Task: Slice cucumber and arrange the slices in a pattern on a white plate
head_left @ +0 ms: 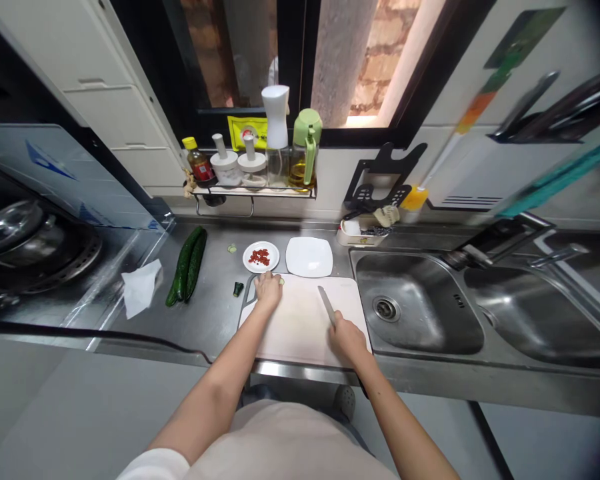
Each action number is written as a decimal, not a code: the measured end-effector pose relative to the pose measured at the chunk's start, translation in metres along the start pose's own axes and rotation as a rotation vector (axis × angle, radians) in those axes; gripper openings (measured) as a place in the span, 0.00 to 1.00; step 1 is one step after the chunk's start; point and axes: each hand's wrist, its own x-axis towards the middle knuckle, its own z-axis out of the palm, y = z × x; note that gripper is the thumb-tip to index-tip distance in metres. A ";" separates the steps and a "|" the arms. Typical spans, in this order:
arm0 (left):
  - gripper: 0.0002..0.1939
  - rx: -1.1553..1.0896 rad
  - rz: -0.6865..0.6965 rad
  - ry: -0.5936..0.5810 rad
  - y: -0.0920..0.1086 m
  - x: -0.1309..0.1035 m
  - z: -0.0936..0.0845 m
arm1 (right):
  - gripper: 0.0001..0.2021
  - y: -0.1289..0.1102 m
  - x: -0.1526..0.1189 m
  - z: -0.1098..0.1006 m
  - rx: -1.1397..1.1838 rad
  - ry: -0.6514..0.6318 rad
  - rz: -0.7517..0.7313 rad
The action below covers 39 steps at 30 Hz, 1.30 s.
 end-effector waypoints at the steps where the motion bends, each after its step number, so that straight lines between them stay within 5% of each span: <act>1: 0.16 0.006 0.012 0.003 0.000 0.000 0.000 | 0.16 0.000 0.000 0.000 0.001 0.000 0.000; 11: 0.07 -0.105 0.023 0.042 0.004 -0.005 -0.006 | 0.16 0.000 -0.001 0.000 -0.010 0.025 -0.002; 23: 0.05 -0.494 -0.097 -0.158 0.013 -0.068 0.014 | 0.18 -0.001 0.002 0.000 0.003 -0.019 0.011; 39: 0.11 -0.446 0.008 -0.001 0.000 -0.066 0.039 | 0.17 0.000 0.002 -0.001 0.010 -0.035 0.008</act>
